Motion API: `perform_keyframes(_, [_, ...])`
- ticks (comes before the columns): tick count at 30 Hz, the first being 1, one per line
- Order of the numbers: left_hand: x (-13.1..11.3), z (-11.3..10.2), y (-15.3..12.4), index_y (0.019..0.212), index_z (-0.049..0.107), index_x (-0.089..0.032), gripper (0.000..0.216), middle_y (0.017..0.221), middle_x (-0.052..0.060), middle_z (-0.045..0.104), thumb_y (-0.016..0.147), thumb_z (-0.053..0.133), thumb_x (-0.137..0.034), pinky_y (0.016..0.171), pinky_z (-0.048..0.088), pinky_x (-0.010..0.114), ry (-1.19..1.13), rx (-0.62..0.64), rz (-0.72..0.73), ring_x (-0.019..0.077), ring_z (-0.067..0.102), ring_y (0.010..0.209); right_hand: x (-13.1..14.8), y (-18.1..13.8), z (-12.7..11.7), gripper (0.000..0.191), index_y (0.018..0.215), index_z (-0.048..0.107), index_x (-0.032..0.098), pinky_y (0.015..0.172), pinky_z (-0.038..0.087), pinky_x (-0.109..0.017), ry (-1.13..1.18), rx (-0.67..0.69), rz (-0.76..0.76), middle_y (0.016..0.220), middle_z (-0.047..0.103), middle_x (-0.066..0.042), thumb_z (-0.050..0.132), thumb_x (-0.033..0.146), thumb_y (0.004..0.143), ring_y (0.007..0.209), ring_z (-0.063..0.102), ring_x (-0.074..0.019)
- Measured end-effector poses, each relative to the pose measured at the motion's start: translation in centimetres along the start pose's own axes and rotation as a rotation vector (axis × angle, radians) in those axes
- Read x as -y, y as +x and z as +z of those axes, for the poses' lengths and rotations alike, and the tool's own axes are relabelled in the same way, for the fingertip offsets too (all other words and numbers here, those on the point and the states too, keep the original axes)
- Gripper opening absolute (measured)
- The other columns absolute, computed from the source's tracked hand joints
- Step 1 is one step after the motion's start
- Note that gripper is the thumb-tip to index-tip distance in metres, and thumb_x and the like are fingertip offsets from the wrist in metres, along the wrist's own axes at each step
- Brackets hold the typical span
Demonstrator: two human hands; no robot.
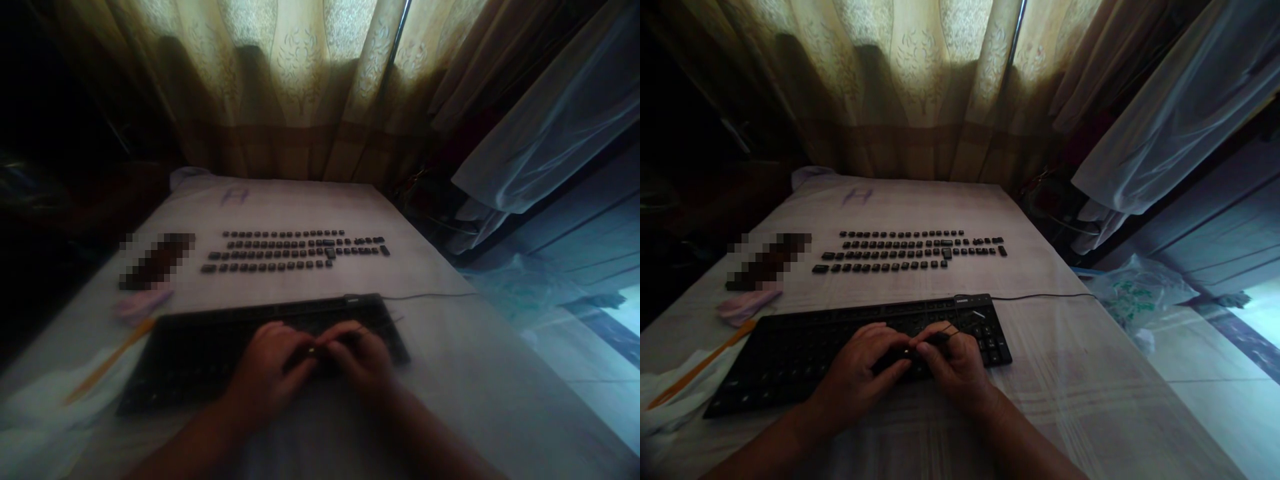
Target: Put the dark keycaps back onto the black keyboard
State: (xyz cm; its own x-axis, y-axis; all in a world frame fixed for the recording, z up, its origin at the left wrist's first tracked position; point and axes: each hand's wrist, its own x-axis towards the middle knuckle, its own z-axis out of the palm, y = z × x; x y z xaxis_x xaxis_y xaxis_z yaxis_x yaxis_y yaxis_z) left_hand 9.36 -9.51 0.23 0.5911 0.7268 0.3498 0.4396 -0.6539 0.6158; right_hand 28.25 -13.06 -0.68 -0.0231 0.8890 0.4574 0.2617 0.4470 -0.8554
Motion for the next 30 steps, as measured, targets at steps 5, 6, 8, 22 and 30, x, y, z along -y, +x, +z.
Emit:
perform_keyframes(5, [0.0, 0.1, -0.1, 0.097, 0.07, -0.023, 0.016, 0.089, 0.002, 0.073, 0.083, 0.063, -0.027, 0.078, 0.052, 0.034, -0.045, 0.008, -0.117, 0.02, 0.067, 0.085, -0.3, 0.0, -0.1, 0.009, 0.093, 0.069, 0.023, 0.07, 0.057, -0.027, 0.005, 0.002, -0.047, 0.084, 0.075, -0.003, 0.062, 0.02, 0.089, 0.077, 0.071, -0.0169])
perform_keyframes(6, [0.0, 0.1, -0.1, 0.098, 0.07, -0.024, 0.017, 0.089, 0.002, 0.073, 0.082, 0.063, -0.027, 0.078, 0.052, 0.033, -0.051, 0.012, -0.139, 0.0198, 0.067, 0.085, -0.3, 0.0, -0.1, 0.009, 0.093, 0.069, 0.023, 0.07, 0.058, -0.027, 0.013, -0.002, -0.065, 0.084, 0.075, -0.003, 0.062, 0.02, 0.089, 0.077, 0.071, -0.017])
perform_keyframes(8, [0.1, 0.1, -0.2, 0.098, 0.07, -0.025, 0.019, 0.09, 0.002, 0.074, 0.082, 0.063, -0.027, 0.079, 0.053, 0.033, -0.065, 0.012, -0.175, 0.0196, 0.067, 0.086, -0.5, 0.0, -0.1, 0.009, 0.095, 0.069, 0.023, 0.071, 0.058, -0.028, 0.024, -0.01, -0.099, 0.084, 0.075, -0.003, 0.063, 0.02, 0.088, 0.078, 0.071, -0.0169])
perform_keyframes(22, [1.1, 0.2, -0.4, 0.097, 0.069, -0.024, 0.018, 0.091, 0.002, 0.074, 0.081, 0.062, -0.028, 0.078, 0.055, 0.033, -0.191, -0.04, -0.3, 0.0192, 0.069, 0.084, -2.2, 0.4, -1.5, 0.031, 0.116, 0.068, 0.02, 0.082, 0.059, -0.035, -0.584, 0.111, -0.345, 0.107, 0.072, -0.011, 0.05, 0.012, 0.091, 0.098, 0.068, -0.0212])
perform_keyframes(30, [1.1, -0.2, 0.1, 0.093, 0.073, -0.025, 0.019, 0.086, 0.001, 0.075, 0.075, 0.066, -0.03, 0.076, 0.057, 0.031, -0.285, -0.128, -0.384, 0.0183, 0.07, 0.078, -2.7, 0.4, -1.4, 0.023, 0.102, 0.071, 0.017, 0.082, 0.058, -0.036, -0.729, 0.242, -0.425, 0.101, 0.073, -0.012, 0.051, 0.011, 0.092, 0.093, 0.068, -0.0218])
